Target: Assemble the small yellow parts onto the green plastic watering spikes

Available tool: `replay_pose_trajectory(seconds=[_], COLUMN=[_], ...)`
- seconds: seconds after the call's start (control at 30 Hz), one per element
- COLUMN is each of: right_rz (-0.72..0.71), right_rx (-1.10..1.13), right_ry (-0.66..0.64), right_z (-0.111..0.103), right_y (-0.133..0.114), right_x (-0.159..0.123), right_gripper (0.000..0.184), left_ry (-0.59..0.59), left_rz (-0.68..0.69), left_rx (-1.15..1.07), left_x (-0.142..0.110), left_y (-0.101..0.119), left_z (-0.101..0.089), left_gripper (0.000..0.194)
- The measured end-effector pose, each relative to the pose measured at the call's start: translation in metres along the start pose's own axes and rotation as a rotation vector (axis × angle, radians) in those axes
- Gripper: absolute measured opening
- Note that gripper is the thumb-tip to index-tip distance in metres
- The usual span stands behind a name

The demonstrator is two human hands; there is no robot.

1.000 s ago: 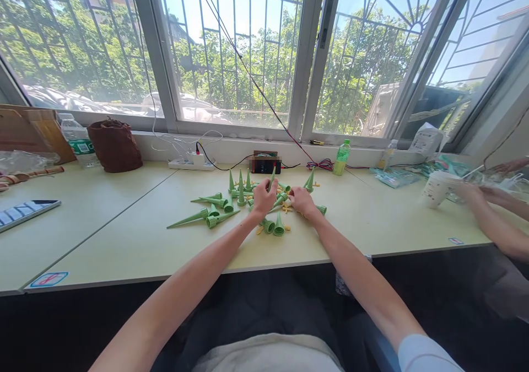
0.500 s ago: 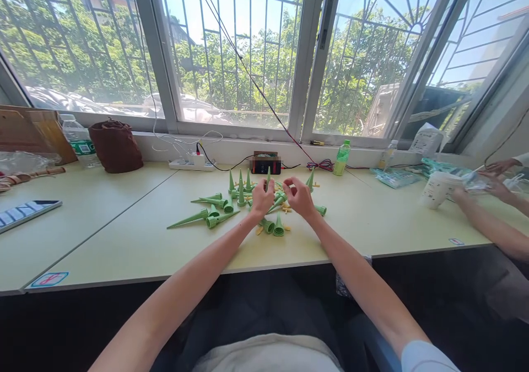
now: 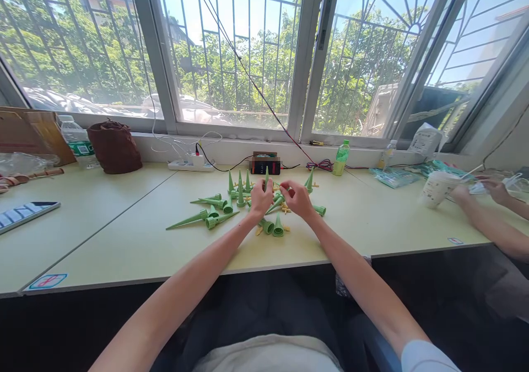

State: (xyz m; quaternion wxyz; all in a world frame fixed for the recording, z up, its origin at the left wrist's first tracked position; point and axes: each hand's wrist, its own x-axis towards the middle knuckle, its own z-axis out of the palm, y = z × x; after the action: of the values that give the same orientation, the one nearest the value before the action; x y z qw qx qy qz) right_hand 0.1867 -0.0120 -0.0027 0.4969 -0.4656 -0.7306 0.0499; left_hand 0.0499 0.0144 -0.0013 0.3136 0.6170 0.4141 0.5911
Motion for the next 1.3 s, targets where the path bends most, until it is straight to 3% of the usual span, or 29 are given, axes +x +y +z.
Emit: replay_pose_trajectory(seconds=[0.37, 0.83, 1.13, 1.3], right_rz=[-0.029, -0.01, 0.001, 0.013], right_rx=[0.178, 0.19, 0.079, 0.154], right_ry=[-0.006, -0.041, -0.055, -0.072], right_z=[0.0027, 0.0037, 0.0029, 0.0035], right_y=[0.0037, 0.0044, 0.005, 0.004], right_x=[0.0032, 0.004, 0.0028, 0.0026], right_gripper=[0.029, 0.033, 0.043, 0.035], left_ry=[-0.046, -0.06, -0.075, -0.067], left_rz=[0.001, 0.036, 0.055, 0.045], left_rx=[-0.046, -0.029, 0.01, 0.029], left_x=[-0.0023, -0.002, -0.0044, -0.005], left_y=[0.0021, 0.0004, 0.0033, 0.0052], left_z=[0.0002, 0.0012, 0.0005, 0.0002], left_gripper=[0.035, 0.035, 0.035, 0.035])
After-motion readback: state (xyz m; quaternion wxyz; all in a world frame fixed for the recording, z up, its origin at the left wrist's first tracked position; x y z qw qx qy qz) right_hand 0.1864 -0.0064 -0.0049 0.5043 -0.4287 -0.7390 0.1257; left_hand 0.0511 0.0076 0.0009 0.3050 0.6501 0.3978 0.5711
